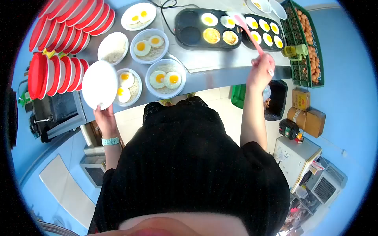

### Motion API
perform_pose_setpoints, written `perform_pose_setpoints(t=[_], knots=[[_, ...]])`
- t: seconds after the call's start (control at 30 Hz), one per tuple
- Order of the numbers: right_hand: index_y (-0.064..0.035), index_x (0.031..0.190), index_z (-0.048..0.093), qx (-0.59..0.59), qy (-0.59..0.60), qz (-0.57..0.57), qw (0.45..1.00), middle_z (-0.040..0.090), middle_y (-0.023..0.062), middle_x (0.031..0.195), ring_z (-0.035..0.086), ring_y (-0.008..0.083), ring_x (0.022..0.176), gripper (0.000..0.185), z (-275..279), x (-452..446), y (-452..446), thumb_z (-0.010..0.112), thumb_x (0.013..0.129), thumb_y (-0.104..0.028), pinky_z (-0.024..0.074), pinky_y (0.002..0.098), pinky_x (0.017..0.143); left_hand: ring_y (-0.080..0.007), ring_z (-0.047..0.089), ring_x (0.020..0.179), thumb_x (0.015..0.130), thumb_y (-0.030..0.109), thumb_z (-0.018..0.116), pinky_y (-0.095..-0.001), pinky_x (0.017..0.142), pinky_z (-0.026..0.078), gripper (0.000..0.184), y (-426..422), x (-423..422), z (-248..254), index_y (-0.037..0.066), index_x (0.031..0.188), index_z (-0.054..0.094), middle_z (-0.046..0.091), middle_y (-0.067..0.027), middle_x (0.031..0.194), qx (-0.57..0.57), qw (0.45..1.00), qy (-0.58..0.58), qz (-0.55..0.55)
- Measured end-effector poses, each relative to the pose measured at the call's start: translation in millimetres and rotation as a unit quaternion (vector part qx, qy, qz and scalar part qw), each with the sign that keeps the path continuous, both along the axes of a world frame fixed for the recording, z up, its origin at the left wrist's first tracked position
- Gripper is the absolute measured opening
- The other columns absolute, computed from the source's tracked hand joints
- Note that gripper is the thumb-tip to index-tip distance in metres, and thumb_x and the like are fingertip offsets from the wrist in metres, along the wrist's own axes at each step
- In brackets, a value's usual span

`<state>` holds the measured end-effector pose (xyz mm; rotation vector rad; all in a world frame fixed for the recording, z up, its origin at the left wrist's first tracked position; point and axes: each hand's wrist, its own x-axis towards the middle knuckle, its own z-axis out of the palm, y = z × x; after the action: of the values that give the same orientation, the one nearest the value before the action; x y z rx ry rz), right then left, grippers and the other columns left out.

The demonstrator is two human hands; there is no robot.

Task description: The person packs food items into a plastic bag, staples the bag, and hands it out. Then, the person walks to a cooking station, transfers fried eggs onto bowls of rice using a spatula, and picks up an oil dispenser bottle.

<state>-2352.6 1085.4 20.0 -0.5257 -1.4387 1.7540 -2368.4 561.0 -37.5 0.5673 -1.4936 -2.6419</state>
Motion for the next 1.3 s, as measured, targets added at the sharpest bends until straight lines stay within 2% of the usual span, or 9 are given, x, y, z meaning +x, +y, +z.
perform_pose_setpoints(t=[0.13, 0.23, 0.27, 0.73, 0.83, 0.9, 1.07, 1.2, 1.3], knots=[[0.0033, 0.119, 0.056, 0.224, -0.174, 0.038, 0.958, 0.065, 0.0074, 0.089, 0.063, 0.0118, 0.079, 0.029, -4.3, -15.6, 14.6, 0.057, 0.097, -0.015, 0.0504, 0.0252, 0.075, -0.0256, 0.058, 0.115, 0.099, 0.011, 0.044, -0.0391, 0.095, 0.053, 0.036, 75.6, -12.6, 2.4, 0.002, 0.134, 0.041, 0.053, -0.0155, 0.130, 0.079, 0.993, -0.033, -0.086], [-0.0010, 0.111, 0.065, 0.336, -0.261, 0.076, 0.902, 0.069, 0.0118, 0.097, 0.068, 0.0158, 0.085, 0.023, -10.1, -32.2, 23.5, 0.063, 0.091, -0.013, 0.0513, 0.0278, 0.079, -0.0214, 0.062, 0.107, 0.100, 0.009, 0.041, -0.0365, 0.092, 0.055, 0.030, 120.3, -10.4, -0.6, 0.002, 0.129, 0.045, 0.058, -0.0127, 0.123, 0.099, 0.984, -0.049, -0.136], [-0.0006, 0.109, 0.066, 0.472, -0.206, 0.068, 0.854, 0.068, 0.0112, 0.099, 0.067, 0.0150, 0.084, 0.022, -18.8, -37.6, 32.4, 0.062, 0.093, -0.014, 0.0528, 0.0270, 0.075, -0.0208, 0.062, 0.107, 0.100, 0.008, 0.041, -0.0359, 0.091, 0.055, 0.029, 130.6, -9.1, -3.0, 0.002, 0.128, 0.046, 0.059, -0.0123, 0.122, 0.101, 0.983, -0.052, -0.148], [-0.0028, 0.108, 0.067, 0.603, -0.145, 0.147, 0.771, 0.068, 0.0116, 0.093, 0.068, 0.0166, 0.082, 0.019, -18.9, -71.0, 44.9, 0.062, 0.092, -0.011, 0.0528, 0.0293, 0.074, -0.0173, 0.061, 0.106, 0.098, 0.006, 0.045, -0.0308, 0.088, 0.053, 0.027, 167.3, -5.3, -0.4, 0.003, 0.124, 0.051, 0.060, -0.0095, 0.119, 0.091, 0.975, -0.074, -0.189], [0.0009, 0.106, 0.066, 0.411, -0.279, 0.118, 0.860, 0.067, 0.0111, 0.088, 0.066, 0.0153, 0.077, 0.020, -13.0, -57.8, 41.4, 0.058, 0.095, -0.014, 0.0541, 0.0287, 0.070, -0.0174, 0.061, 0.106, 0.098, 0.006, 0.046, -0.0314, 0.088, 0.053, 0.027, 163.2, -6.3, -6.7, 0.003, 0.124, 0.052, 0.060, -0.0093, 0.119, 0.077, 0.973, -0.070, -0.208], [0.0045, 0.106, 0.063, 0.102, -0.253, 0.111, 0.956, 0.064, 0.0100, 0.083, 0.064, 0.0145, 0.071, 0.026, -19.7, -50.2, 42.1, 0.054, 0.098, -0.018, 0.0553, 0.0284, 0.065, -0.0176, 0.061, 0.106, 0.098, 0.006, 0.046, -0.0327, 0.089, 0.052, 0.027, 162.9, -5.3, -5.6, 0.003, 0.124, 0.052, 0.060, -0.0094, 0.118, 0.077, 0.973, -0.079, -0.204], [0.0019, 0.117, 0.055, -0.286, -0.083, 0.128, 0.946, 0.064, 0.0090, 0.090, 0.059, 0.0142, 0.075, 0.030, -89.9, -35.8, 27.9, 0.046, 0.100, -0.021, 0.0509, 0.0255, 0.067, -0.0230, 0.058, 0.115, 0.099, 0.008, 0.041, -0.0394, 0.098, 0.048, 0.033, 158.3, -7.8, -16.8, 0.003, 0.131, 0.045, 0.056, -0.0130, 0.129, 0.063, 0.967, -0.070, -0.235], [0.0022, 0.124, 0.051, -0.356, -0.029, 0.130, 0.925, 0.065, 0.0109, 0.097, 0.059, 0.0145, 0.076, 0.032, -84.9, -15.0, 7.5, 0.044, 0.101, -0.019, 0.0507, 0.0254, 0.069, -0.0232, 0.059, 0.114, 0.099, 0.008, 0.041, -0.0394, 0.098, 0.049, 0.033, 157.7, -14.2, -15.2, 0.003, 0.131, 0.045, 0.057, -0.0130, 0.128, 0.062, 0.963, -0.067, -0.253], [0.0027, 0.126, 0.051, -0.298, -0.177, 0.141, 0.928, 0.064, 0.0088, 0.099, 0.057, 0.0104, 0.075, 0.032, -84.3, -8.8, 1.0, 0.044, 0.099, -0.012, 0.0486, 0.0236, 0.067, -0.0228, 0.059, 0.113, 0.099, 0.008, 0.041, -0.0380, 0.097, 0.050, 0.032, 161.9, -19.1, -10.9, 0.003, 0.131, 0.045, 0.057, -0.0134, 0.127, 0.058, 0.964, -0.072, -0.250]])
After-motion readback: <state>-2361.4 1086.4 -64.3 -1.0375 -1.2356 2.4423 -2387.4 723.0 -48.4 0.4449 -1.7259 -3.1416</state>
